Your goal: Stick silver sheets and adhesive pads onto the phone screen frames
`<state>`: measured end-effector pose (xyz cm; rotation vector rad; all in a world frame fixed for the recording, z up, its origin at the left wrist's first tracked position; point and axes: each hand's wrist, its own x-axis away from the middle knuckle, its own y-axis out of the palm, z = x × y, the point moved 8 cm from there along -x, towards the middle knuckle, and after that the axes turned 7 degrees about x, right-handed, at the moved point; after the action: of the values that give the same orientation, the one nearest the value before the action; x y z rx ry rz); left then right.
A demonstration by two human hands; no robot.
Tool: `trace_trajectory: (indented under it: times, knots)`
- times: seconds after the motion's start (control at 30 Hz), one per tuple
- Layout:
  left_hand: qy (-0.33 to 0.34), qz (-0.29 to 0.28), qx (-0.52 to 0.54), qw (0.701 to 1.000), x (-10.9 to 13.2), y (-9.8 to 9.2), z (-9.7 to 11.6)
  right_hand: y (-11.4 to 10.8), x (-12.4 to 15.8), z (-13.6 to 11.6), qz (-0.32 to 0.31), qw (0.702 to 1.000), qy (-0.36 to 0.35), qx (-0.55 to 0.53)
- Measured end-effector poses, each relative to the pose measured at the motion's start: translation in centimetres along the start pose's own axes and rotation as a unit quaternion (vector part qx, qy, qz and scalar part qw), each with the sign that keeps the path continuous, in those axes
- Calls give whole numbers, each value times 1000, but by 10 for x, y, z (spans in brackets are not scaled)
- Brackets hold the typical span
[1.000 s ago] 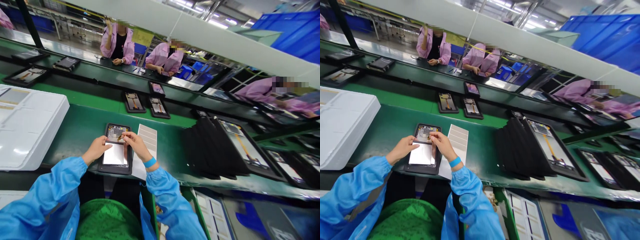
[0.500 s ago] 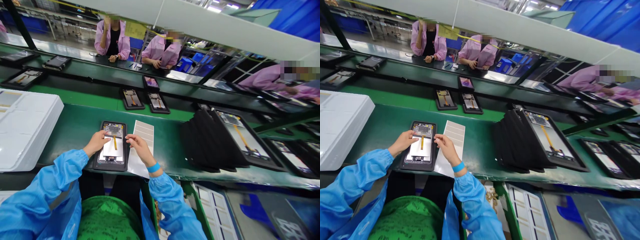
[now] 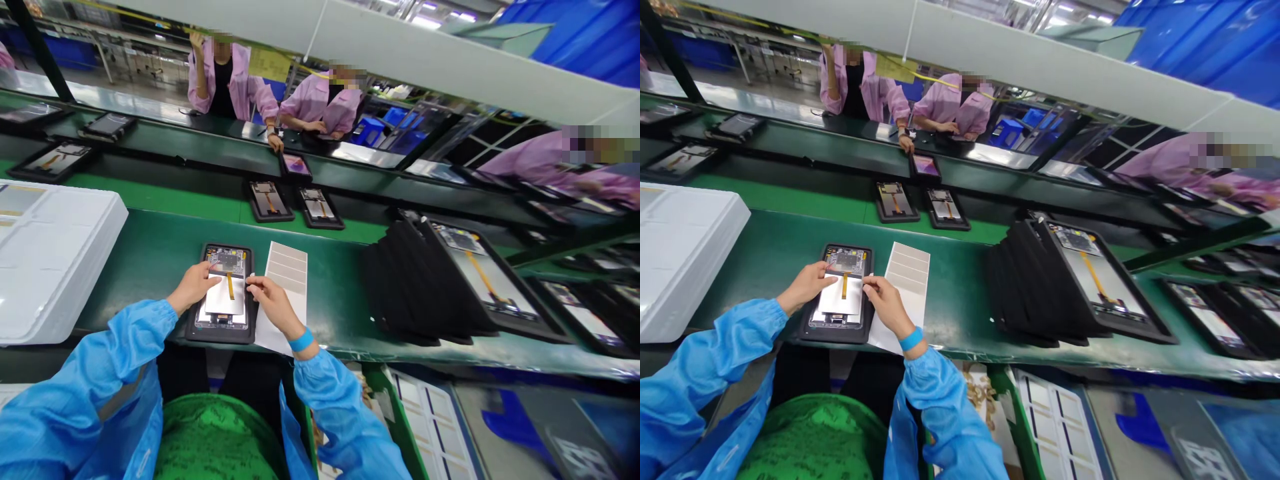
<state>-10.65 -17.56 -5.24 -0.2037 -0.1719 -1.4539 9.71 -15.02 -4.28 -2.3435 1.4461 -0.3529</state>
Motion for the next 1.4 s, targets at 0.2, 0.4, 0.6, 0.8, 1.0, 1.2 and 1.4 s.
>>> trace_trajectory:
  times: [0.2, 0.4, 0.6, 0.8, 1.0, 1.2, 1.4]
  knots:
    - [19, 5, -71, 997, -4, -2, -2, 11, 8, -24, -18, 990, -93, 107]
    - [50, 17, -193, 980, -9, -8, 2, 30, 18, -33, -43, 952, -165, 256]
    - [83, 24, -307, 948, -9, -6, 7, 33, 19, -36, -39, 938, -169, 301]
    - [101, 12, -387, 917, -10, -5, 10, 37, 19, -38, -40, 924, -170, 340]
    - [102, 4, -435, 894, -9, -1, 8, 38, 20, -39, -39, 915, -175, 362]
    - [105, -1, -480, 871, 3, 3, 23, 43, 20, -41, -34, 901, -172, 397]
    - [119, 115, -560, 812, 21, -18, 33, 39, 24, -39, -1, 909, -157, 387]
